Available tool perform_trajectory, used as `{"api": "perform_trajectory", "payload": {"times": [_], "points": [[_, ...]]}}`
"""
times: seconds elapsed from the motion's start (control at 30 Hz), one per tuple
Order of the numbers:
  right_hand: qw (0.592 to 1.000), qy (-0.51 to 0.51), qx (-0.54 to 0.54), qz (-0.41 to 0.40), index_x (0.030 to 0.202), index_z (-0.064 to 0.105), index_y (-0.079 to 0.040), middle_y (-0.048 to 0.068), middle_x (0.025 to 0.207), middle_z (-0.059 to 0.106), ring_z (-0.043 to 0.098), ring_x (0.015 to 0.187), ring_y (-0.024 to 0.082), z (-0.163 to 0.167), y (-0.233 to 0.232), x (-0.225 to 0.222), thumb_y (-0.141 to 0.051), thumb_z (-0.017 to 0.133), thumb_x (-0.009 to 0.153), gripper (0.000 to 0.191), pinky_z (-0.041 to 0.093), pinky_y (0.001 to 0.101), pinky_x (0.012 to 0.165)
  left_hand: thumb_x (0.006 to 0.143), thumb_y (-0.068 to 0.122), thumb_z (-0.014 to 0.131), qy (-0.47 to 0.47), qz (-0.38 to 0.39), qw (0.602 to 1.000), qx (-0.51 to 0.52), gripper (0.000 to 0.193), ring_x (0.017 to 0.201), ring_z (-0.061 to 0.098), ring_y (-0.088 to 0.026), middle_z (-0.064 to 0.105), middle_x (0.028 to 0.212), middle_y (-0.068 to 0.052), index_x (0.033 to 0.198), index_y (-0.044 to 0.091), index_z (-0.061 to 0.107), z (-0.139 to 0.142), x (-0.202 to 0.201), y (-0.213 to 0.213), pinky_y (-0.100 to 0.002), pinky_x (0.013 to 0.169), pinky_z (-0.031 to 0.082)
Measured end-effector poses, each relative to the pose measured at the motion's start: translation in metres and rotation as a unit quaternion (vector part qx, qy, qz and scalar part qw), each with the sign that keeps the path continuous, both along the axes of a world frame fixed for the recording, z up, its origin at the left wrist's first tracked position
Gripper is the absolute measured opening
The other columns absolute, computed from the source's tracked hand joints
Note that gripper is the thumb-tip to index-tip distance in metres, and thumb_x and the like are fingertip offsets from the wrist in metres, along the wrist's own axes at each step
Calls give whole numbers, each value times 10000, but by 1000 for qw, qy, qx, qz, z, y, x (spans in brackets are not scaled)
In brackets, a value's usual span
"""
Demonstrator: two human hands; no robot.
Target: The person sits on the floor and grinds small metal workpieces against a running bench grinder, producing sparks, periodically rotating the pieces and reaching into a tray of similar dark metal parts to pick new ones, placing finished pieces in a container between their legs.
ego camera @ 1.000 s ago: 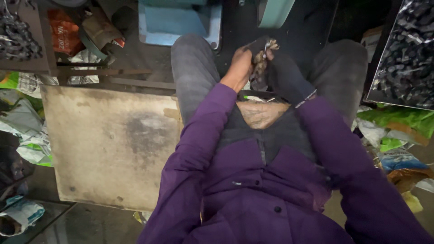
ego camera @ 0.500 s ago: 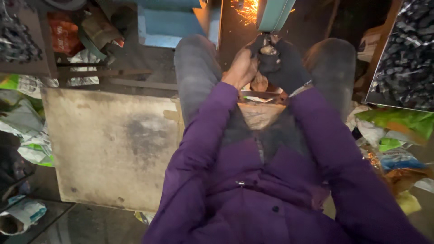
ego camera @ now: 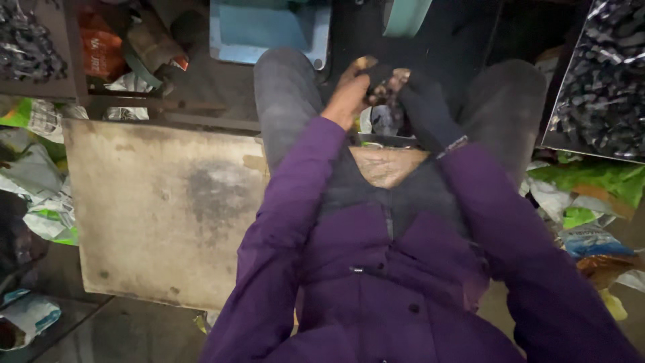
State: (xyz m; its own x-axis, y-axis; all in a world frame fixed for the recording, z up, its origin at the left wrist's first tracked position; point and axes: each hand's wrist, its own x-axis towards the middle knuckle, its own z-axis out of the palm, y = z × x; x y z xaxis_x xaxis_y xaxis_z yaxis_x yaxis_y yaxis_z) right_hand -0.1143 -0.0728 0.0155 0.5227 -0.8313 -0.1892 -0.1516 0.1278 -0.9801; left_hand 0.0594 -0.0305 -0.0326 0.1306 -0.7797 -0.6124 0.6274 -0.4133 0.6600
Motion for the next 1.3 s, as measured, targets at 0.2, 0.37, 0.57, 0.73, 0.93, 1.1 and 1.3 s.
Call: {"api": "perform_trajectory", "payload": {"times": [0.2, 0.37, 0.57, 0.73, 0.93, 1.1, 1.3], "points": [[988, -20, 1, -155, 1085, 707, -11, 20, 932, 734, 657, 818, 90, -13, -29, 15, -272, 580, 1103, 291, 533, 273, 717, 974, -69, 342, 200, 7, 954, -222, 621, 1375, 505, -204, 489, 1525, -83, 1577, 68, 408, 2, -41, 0, -369, 1128, 452], [965, -176, 121, -153, 1062, 656, -30, 51, 878, 679, 647, 748, 144, -13, -34, 12, -222, 600, 1083, 201, 509, 318, 649, 1060, -49, 428, 138, 46, 969, -200, 563, 1390, 491, -184, 511, 1527, -121, 1617, 7, 376, -7, -49, -9, -284, 1165, 390], [911, 112, -395, 43, 1107, 698, 33, 173, 982, 696, 695, 898, 254, -4, -12, -3, -127, 623, 1077, 180, 545, 401, 760, 917, -70, 491, -9, 43, 976, -215, 587, 1254, 596, -164, 599, 1408, -92, 1502, -18, 484, -7, -30, 0, -277, 1072, 463], [996, 66, -64, -5, 988, 708, 40, 141, 790, 685, 638, 708, 180, -9, -9, 15, -146, 649, 1040, 201, 498, 367, 609, 927, -6, 531, -223, 7, 972, -76, 395, 692, 540, -170, 676, 930, -99, 1292, -14, 681, -6, -24, -1, -325, 599, 430], [997, 40, 59, 7, 915, 690, 5, 50, 712, 647, 632, 582, 151, -29, -26, 17, -98, 573, 990, 174, 527, 348, 553, 879, 24, 560, -307, 60, 940, -137, 331, 766, 645, -110, 707, 912, -80, 1167, -40, 712, -9, -19, -23, -287, 653, 533], [997, -33, 52, 44, 1034, 649, -28, 14, 945, 668, 613, 826, 94, -33, -29, 19, -141, 643, 1065, 117, 528, 295, 739, 973, 18, 474, 38, 32, 992, -117, 320, 744, 641, -132, 728, 960, -108, 1199, -16, 698, -4, -9, -24, -276, 659, 507], [972, 97, -193, -93, 1056, 642, 3, 46, 862, 650, 604, 754, 116, 9, 14, 7, -166, 817, 899, 290, 525, 309, 693, 1042, 21, 444, 122, 52, 989, -69, 336, 791, 628, -150, 701, 1047, -96, 1282, -29, 674, -11, -7, -5, -314, 715, 590]]}}
